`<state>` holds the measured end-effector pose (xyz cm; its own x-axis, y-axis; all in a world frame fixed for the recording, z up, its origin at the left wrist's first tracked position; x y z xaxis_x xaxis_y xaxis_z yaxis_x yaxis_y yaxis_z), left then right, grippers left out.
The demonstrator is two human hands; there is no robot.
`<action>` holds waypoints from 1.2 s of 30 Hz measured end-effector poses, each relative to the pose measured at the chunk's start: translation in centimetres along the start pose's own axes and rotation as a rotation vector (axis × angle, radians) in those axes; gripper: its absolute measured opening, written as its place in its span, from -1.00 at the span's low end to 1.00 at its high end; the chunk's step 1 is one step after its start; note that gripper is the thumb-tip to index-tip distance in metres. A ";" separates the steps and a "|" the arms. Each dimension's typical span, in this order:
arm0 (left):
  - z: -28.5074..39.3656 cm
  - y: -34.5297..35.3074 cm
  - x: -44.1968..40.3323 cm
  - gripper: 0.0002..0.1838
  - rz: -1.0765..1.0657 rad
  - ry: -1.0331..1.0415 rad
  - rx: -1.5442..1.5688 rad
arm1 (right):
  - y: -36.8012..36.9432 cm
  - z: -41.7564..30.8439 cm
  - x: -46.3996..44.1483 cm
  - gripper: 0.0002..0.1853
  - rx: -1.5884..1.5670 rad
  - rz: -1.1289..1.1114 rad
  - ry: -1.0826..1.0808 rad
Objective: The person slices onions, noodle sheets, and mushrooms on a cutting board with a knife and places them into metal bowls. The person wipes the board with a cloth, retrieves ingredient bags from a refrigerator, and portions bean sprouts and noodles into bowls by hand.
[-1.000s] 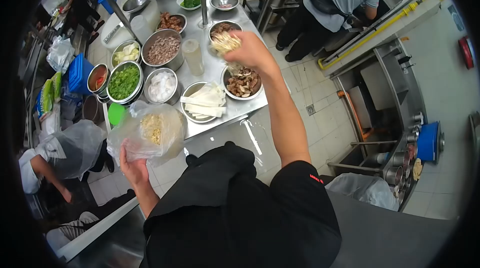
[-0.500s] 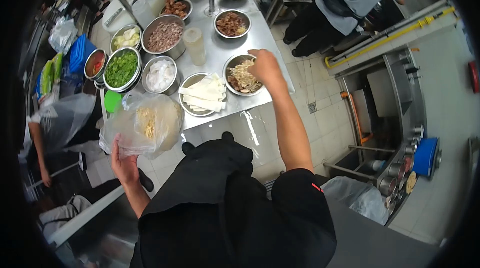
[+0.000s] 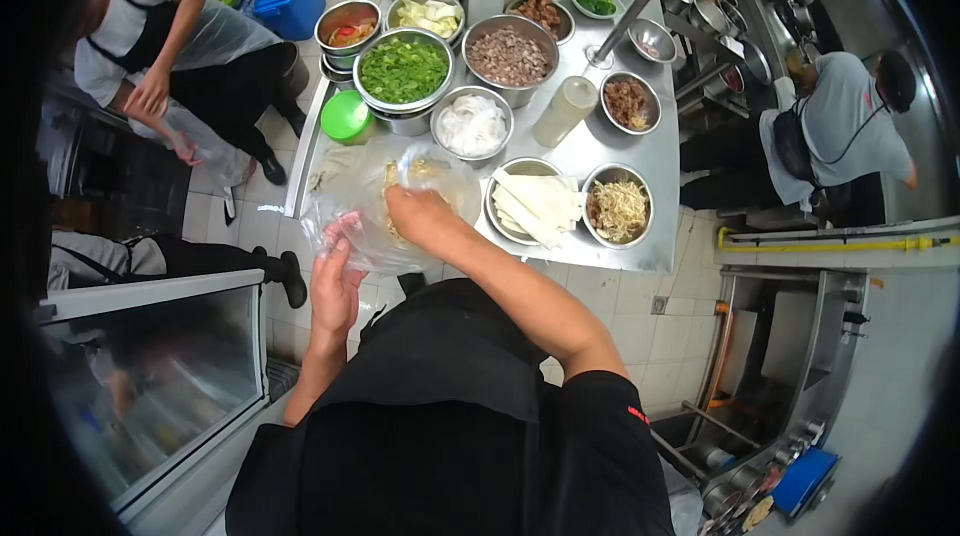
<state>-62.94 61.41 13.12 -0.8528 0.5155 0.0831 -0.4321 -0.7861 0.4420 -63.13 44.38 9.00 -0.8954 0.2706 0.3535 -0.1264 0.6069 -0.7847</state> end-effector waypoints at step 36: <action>0.5 -1.0 -1.4 -0.58 -0.089 0.026 -0.073 | -10.8 -0.5 4.3 -0.64 -0.723 0.118 -0.213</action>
<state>-61.14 61.61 12.96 -0.8172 0.5760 0.0231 -0.5257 -0.7611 0.3799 -65.37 39.39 19.28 -0.9581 0.2580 0.1246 0.2201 0.9411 -0.2567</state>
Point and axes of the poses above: each hand's wrist, its own x-axis away from the middle knuckle, its own y-axis out of the palm, z = x × y, the point moved 1 cm from there along -x, towards the middle knuckle, and after that the axes turned 11 degrees about y, right-handed, at the moved point
